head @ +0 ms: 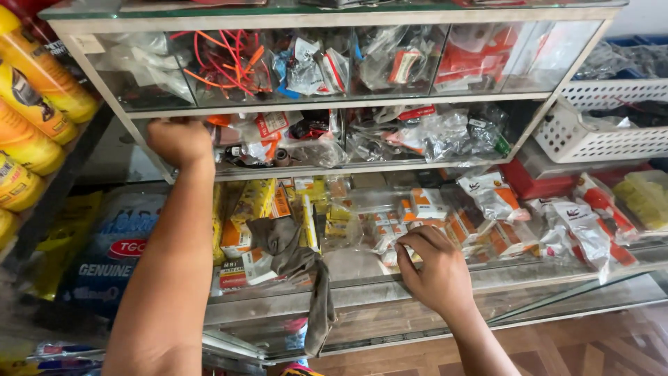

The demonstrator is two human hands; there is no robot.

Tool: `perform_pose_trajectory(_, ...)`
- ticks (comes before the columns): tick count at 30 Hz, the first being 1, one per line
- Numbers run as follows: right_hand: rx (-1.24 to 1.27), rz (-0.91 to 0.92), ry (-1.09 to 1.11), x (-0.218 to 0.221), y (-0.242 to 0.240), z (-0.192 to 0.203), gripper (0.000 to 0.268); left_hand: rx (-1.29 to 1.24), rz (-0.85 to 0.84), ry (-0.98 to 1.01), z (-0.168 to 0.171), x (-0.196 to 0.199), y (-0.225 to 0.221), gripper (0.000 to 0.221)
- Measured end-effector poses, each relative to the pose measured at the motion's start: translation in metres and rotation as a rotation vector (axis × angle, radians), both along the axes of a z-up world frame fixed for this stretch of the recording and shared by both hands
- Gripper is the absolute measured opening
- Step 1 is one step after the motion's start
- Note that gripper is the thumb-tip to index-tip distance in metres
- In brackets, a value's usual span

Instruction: Picking and collecting various small motorcycle parts from display cases and storage bins into a plastic basket.

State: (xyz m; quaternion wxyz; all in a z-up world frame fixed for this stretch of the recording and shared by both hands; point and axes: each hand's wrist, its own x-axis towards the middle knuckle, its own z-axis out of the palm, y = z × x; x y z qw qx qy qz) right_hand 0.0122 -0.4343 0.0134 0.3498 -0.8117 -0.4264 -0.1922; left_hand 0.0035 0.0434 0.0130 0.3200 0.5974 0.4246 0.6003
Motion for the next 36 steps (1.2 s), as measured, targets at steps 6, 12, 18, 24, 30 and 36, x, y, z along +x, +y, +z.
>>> perform_pose_trajectory(6,-0.001,-0.006,-0.04,-0.001,0.002,0.003,0.008,0.122,0.037,0.045,-0.021,0.022,0.049,0.028)
perform_pose_trajectory(12,-0.013,-0.059,0.043,0.003,0.001,0.0,0.009,0.327,-0.09,-0.28,-0.029,0.042,0.058,0.042)
perform_pose_trajectory(18,0.081,-0.188,-0.012,0.033,-0.03,-0.006,0.021,0.305,-0.378,-0.202,-0.052,0.016,0.057,0.019)
perform_pose_trajectory(24,-0.122,-0.587,-0.105,0.079,-0.07,0.016,0.046,0.465,-0.509,-0.24,-0.044,-0.04,0.019,0.057)
perform_pose_trajectory(30,-0.313,-0.593,-0.004,0.063,-0.071,0.009,0.049,-0.022,-0.555,0.008,-0.015,-0.093,-0.084,0.049)
perform_pose_trajectory(36,-0.231,-0.417,0.072,-0.003,-0.051,0.012,0.051,-0.072,-0.938,0.55,-0.006,-0.124,-0.256,0.022)
